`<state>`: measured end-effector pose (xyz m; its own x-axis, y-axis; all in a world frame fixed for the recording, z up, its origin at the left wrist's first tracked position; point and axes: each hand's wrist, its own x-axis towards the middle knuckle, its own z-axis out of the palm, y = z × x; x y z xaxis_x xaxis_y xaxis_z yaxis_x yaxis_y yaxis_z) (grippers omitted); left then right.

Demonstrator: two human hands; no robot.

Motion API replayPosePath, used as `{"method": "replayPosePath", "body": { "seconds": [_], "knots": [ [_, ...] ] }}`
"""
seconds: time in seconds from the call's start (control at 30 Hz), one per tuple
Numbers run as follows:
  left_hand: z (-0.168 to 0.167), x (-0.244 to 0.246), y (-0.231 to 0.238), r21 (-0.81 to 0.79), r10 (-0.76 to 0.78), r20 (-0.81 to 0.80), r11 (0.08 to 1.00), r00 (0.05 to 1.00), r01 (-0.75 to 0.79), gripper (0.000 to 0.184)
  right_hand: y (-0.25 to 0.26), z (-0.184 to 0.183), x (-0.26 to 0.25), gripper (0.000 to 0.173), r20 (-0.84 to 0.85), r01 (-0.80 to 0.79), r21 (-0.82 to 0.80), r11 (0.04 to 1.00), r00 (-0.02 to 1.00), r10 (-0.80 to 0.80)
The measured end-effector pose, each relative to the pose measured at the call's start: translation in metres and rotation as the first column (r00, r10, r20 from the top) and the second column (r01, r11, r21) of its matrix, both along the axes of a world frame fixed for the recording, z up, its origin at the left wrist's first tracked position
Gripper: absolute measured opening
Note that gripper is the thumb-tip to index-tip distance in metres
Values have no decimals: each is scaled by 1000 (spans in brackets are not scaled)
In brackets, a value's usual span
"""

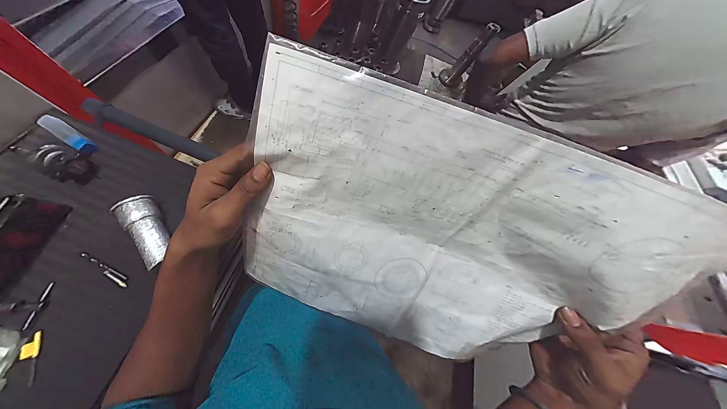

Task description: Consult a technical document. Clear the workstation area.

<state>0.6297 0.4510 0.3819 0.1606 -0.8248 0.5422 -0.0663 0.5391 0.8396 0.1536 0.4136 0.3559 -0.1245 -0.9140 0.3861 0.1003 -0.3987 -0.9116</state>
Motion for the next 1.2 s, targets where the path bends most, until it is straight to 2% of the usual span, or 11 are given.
{"method": "replayPosePath", "body": {
  "seconds": [0.23,0.43,0.53,0.7,0.77,0.87,1.03,1.1,1.17,1.2],
  "knots": [
    [-1,-3,7,12,17,14,1000,1000,-17,20,1,0,3,43,4,-39,-13,999,999,39],
    [-6,-12,18,71,8,-17,997,1000,-7,23,1,-3,-9,52,7,-78,-24,997,997,78],
    [-6,-24,26,114,26,-40,993,999,-21,22,3,-7,-16,51,26,-79,-21,997,996,80],
    [-4,-44,46,185,72,-28,981,997,-66,23,0,-23,-34,51,66,-142,-29,990,988,143],
    [-3,-55,57,220,92,-45,972,995,-80,24,-1,-31,-38,44,96,-172,-15,985,980,172],
    [1,-73,70,288,146,-92,951,985,-114,25,-1,-48,-42,37,156,-232,2,973,961,229],
    [8,-86,86,322,167,-92,938,982,-129,21,0,-73,-35,38,298,-268,24,963,922,249],
    [10,-87,92,347,183,-96,927,978,-140,30,0,-79,-33,36,316,-301,26,953,907,278],
    [10,-87,99,411,196,-82,900,977,-146,53,1,-79,-31,38,313,-337,30,941,897,312],
    [9,-88,103,431,207,-75,889,976,-155,58,2,-79,-29,39,307,-351,34,936,895,324]
  ]
}}
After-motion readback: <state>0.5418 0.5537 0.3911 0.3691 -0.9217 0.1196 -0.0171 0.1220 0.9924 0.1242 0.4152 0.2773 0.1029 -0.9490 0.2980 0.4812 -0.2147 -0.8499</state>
